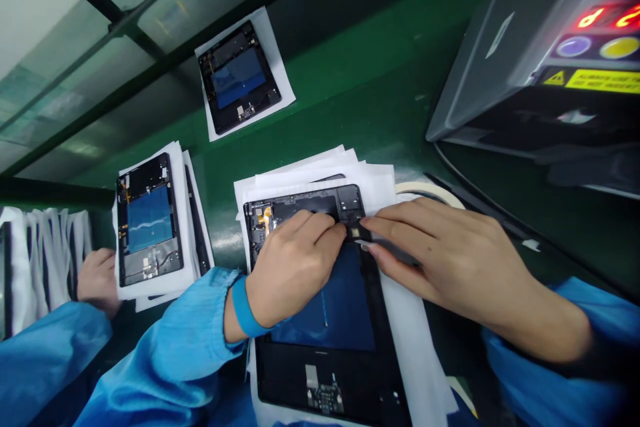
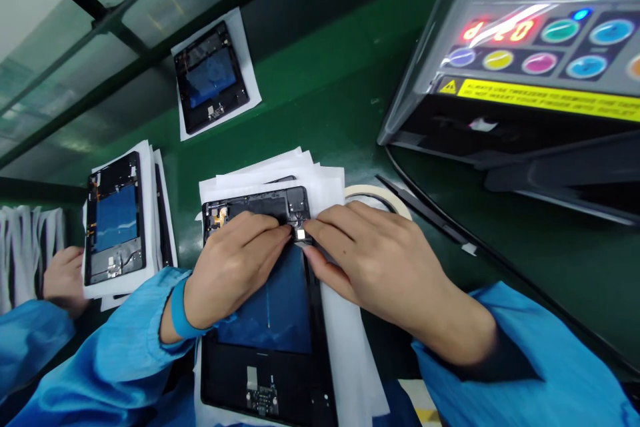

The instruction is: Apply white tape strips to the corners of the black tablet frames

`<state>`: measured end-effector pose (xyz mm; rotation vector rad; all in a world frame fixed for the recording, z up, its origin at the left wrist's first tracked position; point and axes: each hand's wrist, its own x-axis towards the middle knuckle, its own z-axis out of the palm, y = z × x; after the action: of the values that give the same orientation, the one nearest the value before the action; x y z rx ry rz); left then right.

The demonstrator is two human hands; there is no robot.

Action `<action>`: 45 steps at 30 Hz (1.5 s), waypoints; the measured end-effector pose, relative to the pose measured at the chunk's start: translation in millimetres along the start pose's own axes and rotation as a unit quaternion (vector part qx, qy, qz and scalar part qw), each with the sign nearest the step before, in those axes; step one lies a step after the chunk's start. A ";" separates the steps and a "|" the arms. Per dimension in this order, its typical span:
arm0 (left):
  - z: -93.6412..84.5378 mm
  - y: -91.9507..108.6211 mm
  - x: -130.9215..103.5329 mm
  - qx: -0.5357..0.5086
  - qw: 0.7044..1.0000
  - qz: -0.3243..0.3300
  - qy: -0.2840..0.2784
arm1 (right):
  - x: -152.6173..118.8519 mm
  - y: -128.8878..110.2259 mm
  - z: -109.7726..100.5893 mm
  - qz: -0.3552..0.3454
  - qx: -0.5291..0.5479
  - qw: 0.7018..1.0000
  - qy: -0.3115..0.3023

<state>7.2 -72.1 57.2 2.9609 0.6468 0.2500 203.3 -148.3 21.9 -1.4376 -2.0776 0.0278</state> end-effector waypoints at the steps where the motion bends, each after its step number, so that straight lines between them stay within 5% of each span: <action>1: 0.1 0.0 0.2 0.006 1.000 0.005 -0.005 | 0.1 -0.2 -0.1 0.000 0.001 1.000 0.000; 9: 3.0 0.6 2.1 0.067 0.997 0.038 0.004 | 0.2 -0.8 0.1 0.001 0.007 1.000 0.006; 33: 3.1 4.7 5.5 0.037 0.997 0.056 0.029 | 0.2 -4.2 4.5 0.002 -0.011 1.000 -0.024; 45: 6.8 -2.5 -0.7 0.039 0.998 0.048 -0.003 | -1.2 -7.2 6.9 -0.034 -0.052 0.998 -0.032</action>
<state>6.7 -70.6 50.1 3.0695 0.5273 0.2289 194.2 -150.2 18.2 -1.4423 -2.2068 -0.0631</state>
